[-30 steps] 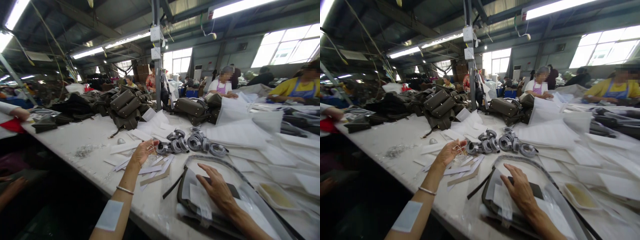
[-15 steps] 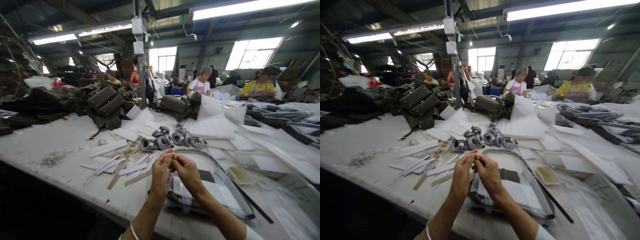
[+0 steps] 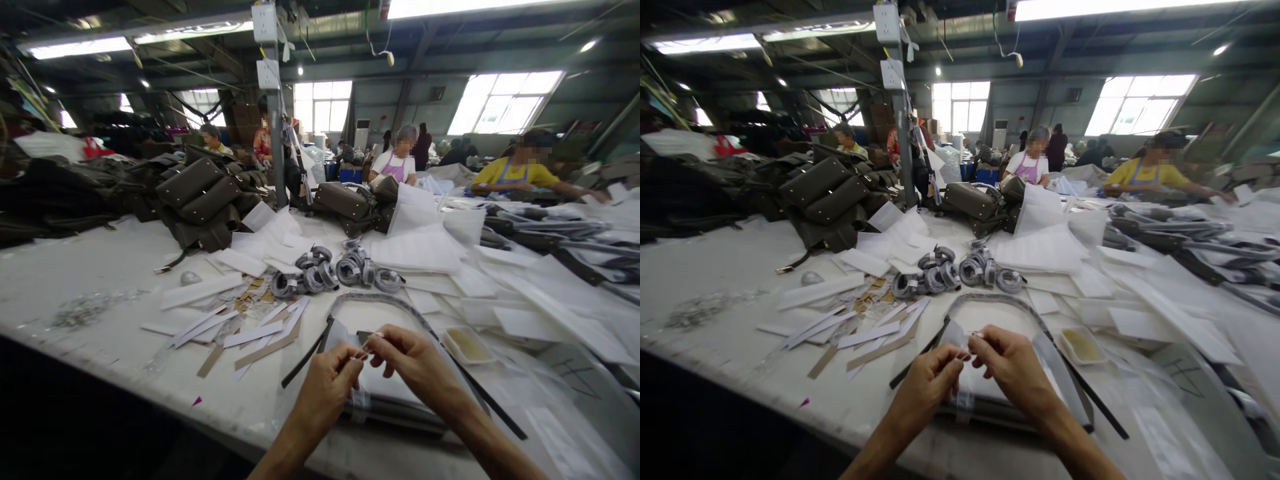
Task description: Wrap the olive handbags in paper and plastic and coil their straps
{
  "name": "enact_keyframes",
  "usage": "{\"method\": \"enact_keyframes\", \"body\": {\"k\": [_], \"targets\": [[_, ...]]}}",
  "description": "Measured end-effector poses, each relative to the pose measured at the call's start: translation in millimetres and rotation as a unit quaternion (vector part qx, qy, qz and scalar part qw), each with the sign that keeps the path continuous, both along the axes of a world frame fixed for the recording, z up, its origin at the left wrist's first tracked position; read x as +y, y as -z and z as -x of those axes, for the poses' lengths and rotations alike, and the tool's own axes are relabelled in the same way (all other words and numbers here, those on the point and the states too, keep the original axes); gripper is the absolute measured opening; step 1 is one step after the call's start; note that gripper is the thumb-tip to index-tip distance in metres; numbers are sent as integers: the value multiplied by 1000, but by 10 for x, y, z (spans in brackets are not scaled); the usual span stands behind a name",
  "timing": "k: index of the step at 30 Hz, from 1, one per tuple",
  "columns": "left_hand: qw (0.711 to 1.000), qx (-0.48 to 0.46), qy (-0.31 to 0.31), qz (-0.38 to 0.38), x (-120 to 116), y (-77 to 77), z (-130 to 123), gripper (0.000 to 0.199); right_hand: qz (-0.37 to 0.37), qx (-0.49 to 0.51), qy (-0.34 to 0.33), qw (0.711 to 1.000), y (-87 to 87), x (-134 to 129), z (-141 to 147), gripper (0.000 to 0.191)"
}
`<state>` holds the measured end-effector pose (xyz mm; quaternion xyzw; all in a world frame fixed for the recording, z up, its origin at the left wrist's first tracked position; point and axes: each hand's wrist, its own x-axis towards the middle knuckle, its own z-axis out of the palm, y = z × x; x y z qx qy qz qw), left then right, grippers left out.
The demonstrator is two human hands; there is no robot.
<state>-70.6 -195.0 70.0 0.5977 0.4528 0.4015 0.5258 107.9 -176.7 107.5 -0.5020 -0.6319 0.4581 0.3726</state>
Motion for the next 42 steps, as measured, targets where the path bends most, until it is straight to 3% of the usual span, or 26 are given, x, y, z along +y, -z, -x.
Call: {"method": "enact_keyframes", "body": {"k": [3, 6, 8, 10, 13, 14, 16, 19, 23, 28, 34, 38, 42], "targets": [[999, -28, 20, 21, -75, -59, -15, 34, 46, 127, -13, 991, -66, -61, -60, 38], [996, -42, 77, 16, -76, -178, 21, 31, 83, 252, -12, 964, -77, -50, -22, 37], [994, -29, 101, -17, 26, -238, 102, 29, 103, 311, 3, 945, -58, 36, 14, 36], [997, 3, 62, -41, 241, -216, 213, 33, 131, 323, 20, 937, -11, 198, 38, 35], [987, 128, -92, -28, 711, 19, 354, 28, 165, 224, 16, 960, 139, 550, 69, 35], [983, 145, -113, -15, 871, 137, 378, 25, 164, 163, 15, 973, 208, 679, 85, 33], [980, 155, -122, 18, 1140, 386, 381, 22, 164, 30, 9, 986, 354, 923, 129, 24], [984, 133, -94, 77, 1340, 680, 316, 27, 202, -97, -23, 974, 533, 1177, 202, 11], [987, 94, -54, 116, 1284, 836, 261, 40, 243, -110, -80, 960, 648, 1268, 262, 11], [990, 116, -1, 77, 1103, 836, 300, 49, 324, 7, -183, 928, 819, 1261, 324, 6], [975, 214, -5, -56, 1070, 799, 408, 27, 371, 61, -183, 908, 1044, 1243, 339, 12], [966, 243, 10, -87, 1081, 817, 448, 31, 387, 66, -187, 900, 1125, 1247, 340, 18], [955, 279, -17, -97, 1074, 831, 393, 22, 396, 46, -200, 895, 1179, 1255, 399, 23]]}}
